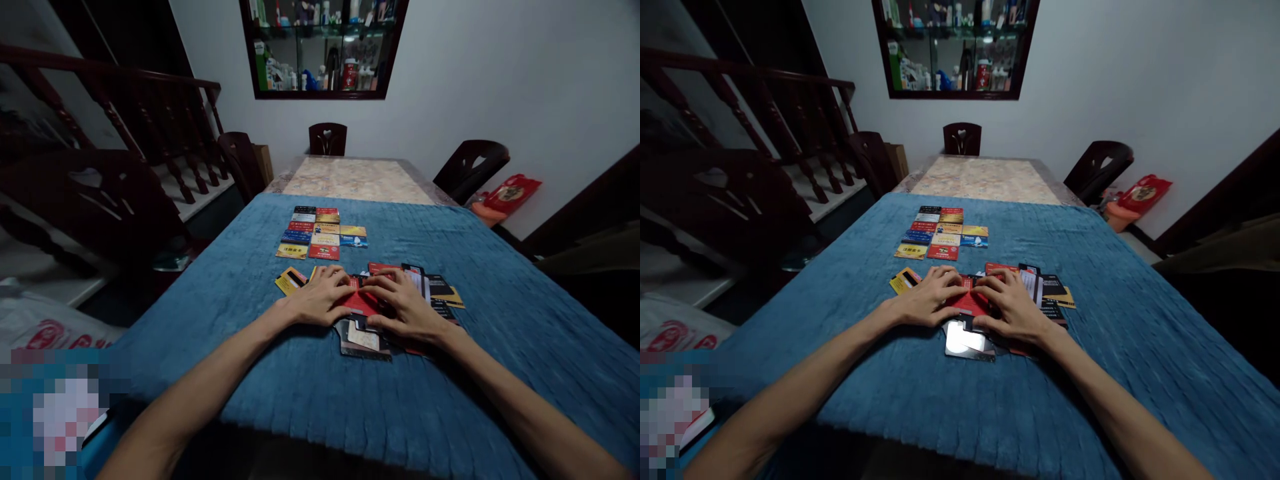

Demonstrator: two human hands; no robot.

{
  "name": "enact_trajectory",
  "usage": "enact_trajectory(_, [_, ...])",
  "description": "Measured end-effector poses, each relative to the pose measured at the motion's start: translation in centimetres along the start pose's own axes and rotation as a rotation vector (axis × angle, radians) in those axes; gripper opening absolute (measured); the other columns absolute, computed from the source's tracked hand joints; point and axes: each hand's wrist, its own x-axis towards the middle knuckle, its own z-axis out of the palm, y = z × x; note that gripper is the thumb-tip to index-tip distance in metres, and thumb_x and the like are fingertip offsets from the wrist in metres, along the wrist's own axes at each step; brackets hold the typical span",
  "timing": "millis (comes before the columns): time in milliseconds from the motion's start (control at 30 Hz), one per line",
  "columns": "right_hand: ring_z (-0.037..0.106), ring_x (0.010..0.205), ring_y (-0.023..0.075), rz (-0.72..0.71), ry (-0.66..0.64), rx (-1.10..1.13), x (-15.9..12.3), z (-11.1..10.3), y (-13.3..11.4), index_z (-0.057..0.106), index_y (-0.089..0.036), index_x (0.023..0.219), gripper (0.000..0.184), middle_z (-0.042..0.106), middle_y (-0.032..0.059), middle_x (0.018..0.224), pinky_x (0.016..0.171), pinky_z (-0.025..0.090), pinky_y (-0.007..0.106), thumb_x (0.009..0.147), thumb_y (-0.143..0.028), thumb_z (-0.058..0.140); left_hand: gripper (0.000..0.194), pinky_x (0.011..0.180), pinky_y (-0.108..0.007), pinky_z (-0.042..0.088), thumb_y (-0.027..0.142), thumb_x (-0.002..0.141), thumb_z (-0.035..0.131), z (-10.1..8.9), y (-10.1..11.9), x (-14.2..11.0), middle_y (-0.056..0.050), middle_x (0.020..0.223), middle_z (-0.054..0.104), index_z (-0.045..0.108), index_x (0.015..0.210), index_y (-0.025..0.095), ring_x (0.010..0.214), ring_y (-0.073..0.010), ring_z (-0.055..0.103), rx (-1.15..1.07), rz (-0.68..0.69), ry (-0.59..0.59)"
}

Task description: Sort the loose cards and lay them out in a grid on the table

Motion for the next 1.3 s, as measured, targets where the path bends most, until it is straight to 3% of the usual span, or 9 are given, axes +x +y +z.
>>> enact_trajectory(167, [0.051, 0.113, 0.0322, -0.003, 0.014, -0.025, 0.0, 0.0, 0.1, 0.067, -0.025, 0.121, 0.042, 0.069, 0.0110, 0.118, 0.098, 0.042, 0.053, 0.088, -0.052, 0.062, 0.035, 0.106, -0.051, 0.036, 0.038, 0.090, 0.061, -0.3, -0.7, -0.3, -0.015, 0.122, 0.059, 0.063, 0.119, 0.017, 0.128, -0.0323, 0.042, -0.036, 0.034, -0.011])
enact_trajectory(467, [0.051, 0.111, 0.0318, -0.066, 0.101, -0.030, -0.2, 0.3, 0.8, 0.070, -0.019, 0.112, 0.031, 0.071, 0.0122, 0.110, 0.094, 0.046, 0.054, 0.091, -0.040, 0.061, 0.025, 0.099, -0.048, 0.040, 0.029, 0.083, 0.065, -1.1, -0.5, -0.4, -0.013, 0.108, 0.061, 0.067, 0.104, 0.016, 0.113, -0.0304, 0.051, -0.052, 0.062, -0.016])
enact_trajectory(733, [0.053, 0.109, 0.0297, -0.117, 0.117, -0.007, -0.1, 0.3, 0.9, 0.070, -0.022, 0.109, 0.023, 0.072, 0.0099, 0.106, 0.091, 0.048, 0.052, 0.092, -0.035, 0.062, 0.013, 0.095, -0.042, 0.042, 0.021, 0.085, 0.057, -1.2, -0.3, -0.3, -0.010, 0.094, 0.064, 0.069, 0.088, 0.017, 0.104, -0.0257, 0.056, -0.030, 0.100, 0.021])
enact_trajectory(933, [0.054, 0.107, 0.0295, -0.123, 0.123, -0.003, -0.2, 0.5, 1.1, 0.070, -0.021, 0.111, 0.028, 0.071, 0.0110, 0.107, 0.090, 0.048, 0.052, 0.091, -0.040, 0.063, 0.028, 0.094, -0.044, 0.042, 0.042, 0.084, 0.065, -1.3, -0.1, -0.3, -0.012, 0.101, 0.063, 0.070, 0.095, 0.016, 0.104, -0.0277, 0.054, -0.009, 0.108, -0.002])
enact_trajectory(1133, [0.056, 0.100, 0.0269, -0.150, 0.156, -0.097, -0.1, 1.1, 1.3, 0.072, -0.022, 0.105, 0.021, 0.073, 0.0091, 0.097, 0.085, 0.049, 0.046, 0.095, -0.036, 0.060, 0.022, 0.090, -0.042, 0.043, 0.033, 0.081, 0.066, -1.2, -0.1, -0.3, -0.012, 0.099, 0.062, 0.070, 0.092, 0.014, 0.100, -0.0269, 0.054, 0.005, 0.093, -0.010])
enact_trajectory(1300, [0.057, 0.094, 0.0238, -0.220, 0.268, -0.164, 0.0, 1.2, 1.2, 0.072, -0.021, 0.099, 0.016, 0.073, 0.0075, 0.090, 0.082, 0.048, 0.041, 0.096, -0.027, 0.058, 0.018, 0.085, -0.037, 0.044, 0.030, 0.087, 0.058, -1.2, -0.1, -0.2, -0.009, 0.091, 0.065, 0.069, 0.088, 0.016, 0.090, -0.0222, 0.057, -0.035, 0.115, 0.051])
